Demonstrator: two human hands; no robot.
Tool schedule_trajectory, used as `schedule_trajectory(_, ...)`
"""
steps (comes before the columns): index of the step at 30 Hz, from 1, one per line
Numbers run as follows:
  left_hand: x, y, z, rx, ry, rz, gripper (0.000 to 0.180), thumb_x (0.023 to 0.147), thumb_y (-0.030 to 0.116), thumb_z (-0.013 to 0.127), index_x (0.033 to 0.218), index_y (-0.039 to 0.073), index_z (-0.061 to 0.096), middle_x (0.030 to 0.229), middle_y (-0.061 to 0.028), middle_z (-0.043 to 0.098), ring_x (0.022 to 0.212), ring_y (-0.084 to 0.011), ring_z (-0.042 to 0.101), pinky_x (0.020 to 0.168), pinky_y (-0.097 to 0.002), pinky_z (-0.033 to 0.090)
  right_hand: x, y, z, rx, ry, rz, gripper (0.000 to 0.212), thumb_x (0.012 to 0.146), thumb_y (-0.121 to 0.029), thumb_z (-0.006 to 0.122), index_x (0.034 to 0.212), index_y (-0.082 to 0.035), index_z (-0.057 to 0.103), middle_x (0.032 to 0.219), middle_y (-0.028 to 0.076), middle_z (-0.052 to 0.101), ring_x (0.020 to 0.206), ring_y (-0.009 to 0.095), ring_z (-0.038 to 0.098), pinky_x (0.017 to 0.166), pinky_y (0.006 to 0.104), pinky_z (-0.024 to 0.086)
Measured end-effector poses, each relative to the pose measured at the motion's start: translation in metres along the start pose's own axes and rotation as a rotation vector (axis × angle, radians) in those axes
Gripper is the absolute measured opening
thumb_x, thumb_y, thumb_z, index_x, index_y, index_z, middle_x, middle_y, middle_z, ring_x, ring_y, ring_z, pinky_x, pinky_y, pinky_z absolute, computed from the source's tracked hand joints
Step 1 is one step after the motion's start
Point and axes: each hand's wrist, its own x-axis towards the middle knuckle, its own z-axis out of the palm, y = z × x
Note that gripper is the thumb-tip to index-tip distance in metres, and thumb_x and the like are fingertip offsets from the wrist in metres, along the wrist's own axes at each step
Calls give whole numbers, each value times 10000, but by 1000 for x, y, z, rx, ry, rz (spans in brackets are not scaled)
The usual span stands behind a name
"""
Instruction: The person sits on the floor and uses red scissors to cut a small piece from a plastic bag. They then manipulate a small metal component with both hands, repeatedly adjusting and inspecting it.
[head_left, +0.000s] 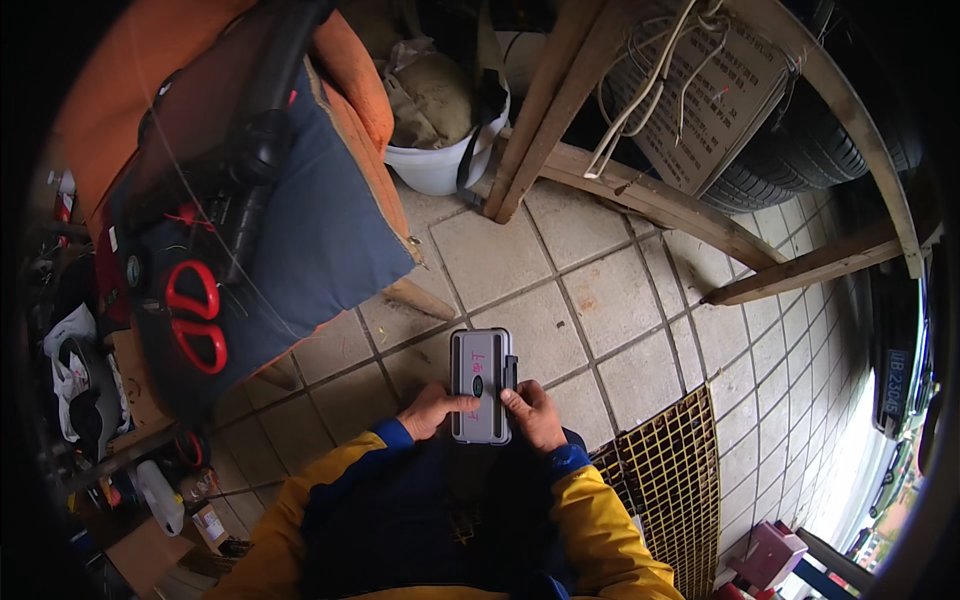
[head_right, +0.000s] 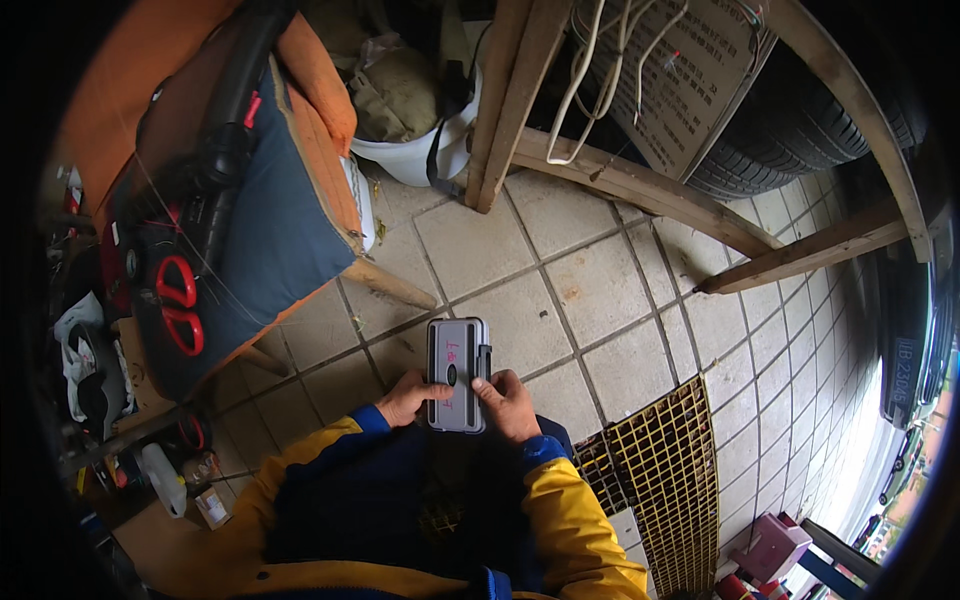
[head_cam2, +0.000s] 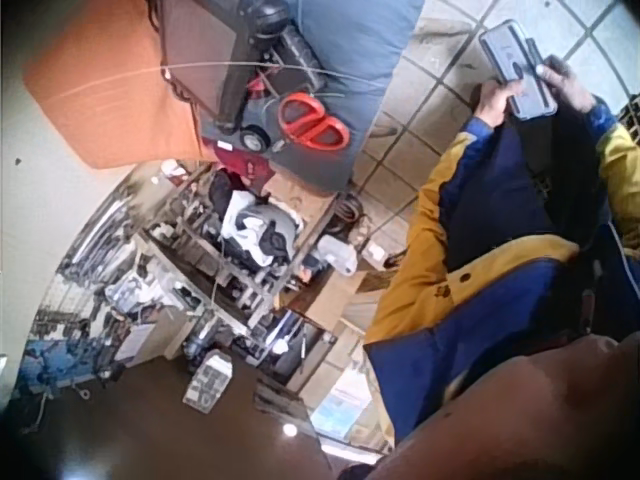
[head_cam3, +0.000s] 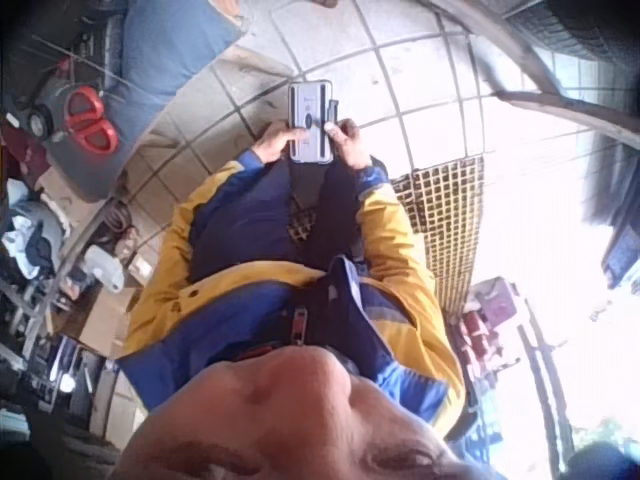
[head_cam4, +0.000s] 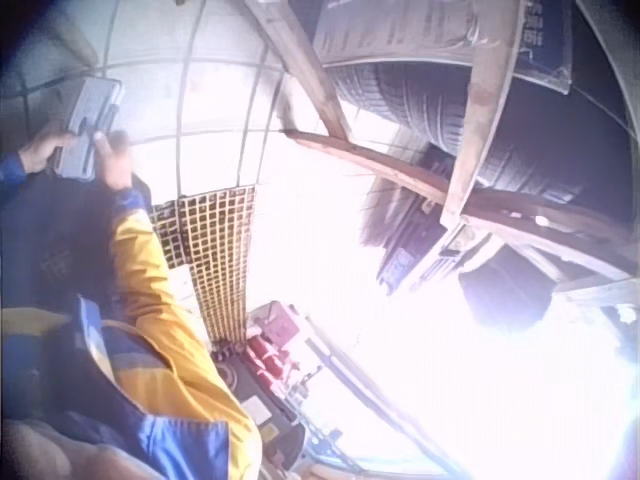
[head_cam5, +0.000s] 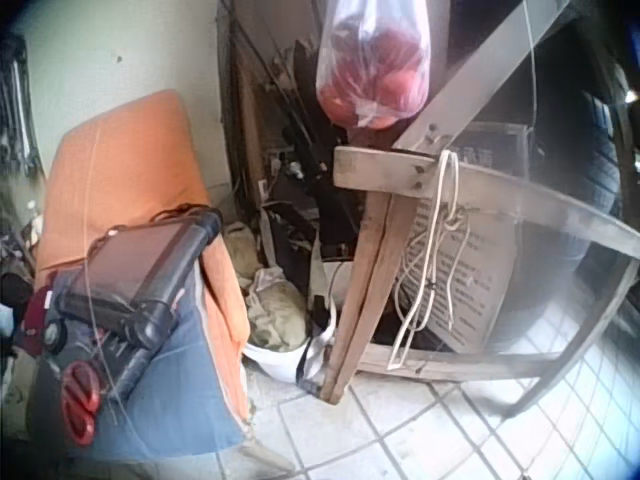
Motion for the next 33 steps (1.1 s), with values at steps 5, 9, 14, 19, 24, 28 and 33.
schedule_trajectory(5,-16,0,6,-35,-8,33,547,879,309,854,1284,-20,690,1156,-117,750,1055,-216,709,960,-375,544,-3,-7,3,157,-111,-26,621,938,-441,812,1240,71,633,1082,110,713,979,166,657,868,318,537)
schedule_trajectory(9,-17,-7,4,-225,-199,35,616,878,323,865,1357,14,633,1228,-97,733,1124,-224,707,1000,-387,556,-10,-10,2,654,-330,-18,453,918,-319,854,1166,-11,635,1063,57,707,961,159,655,908,330,529)
schedule_trajectory(14,-17,-10,15,-393,-326,86,660,856,378,882,1363,39,630,1229,-73,732,1141,-207,700,1009,-366,554,-18,-6,6,962,-427,-11,367,931,-275,842,1159,-62,649,1024,24,703,957,123,654,864,300,532)
schedule_trajectory(19,-23,27,37,-417,-114,5,573,912,385,834,1344,66,634,1219,-63,728,1144,-204,696,982,-379,569,-55,-26,-4,438,-163,-87,519,927,-311,835,1269,18,625,1068,71,723,988,133,653,879,298,527)
schedule_trajectory(24,-36,90,80,-261,-131,101,577,922,404,824,1365,103,607,1259,-49,693,1163,-208,678,928,-386,587,-81,-97,5,152,163,-391,479,898,-212,834,1244,66,655,1086,110,756,947,152,689,832,306,557)
schedule_trajectory(28,-58,157,115,-178,-145,179,400,951,433,797,1183,138,658,768,89,500,542,-25,326,473,-237,234,-99,-197,-1,198,325,-536,396,856,-195,827,1125,53,676,975,74,750,864,125,664,801,293,549)
schedule_trajectory(33,-141,214,143,83,-302,195,286,1071,297,660,1098,13,686,626,80,423,490,-27,299,455,-247,221,-113,-359,-5,-309,553,-1140,421,767,-285,841,946,11,600,849,183,600,749,358,620,687,446,510)
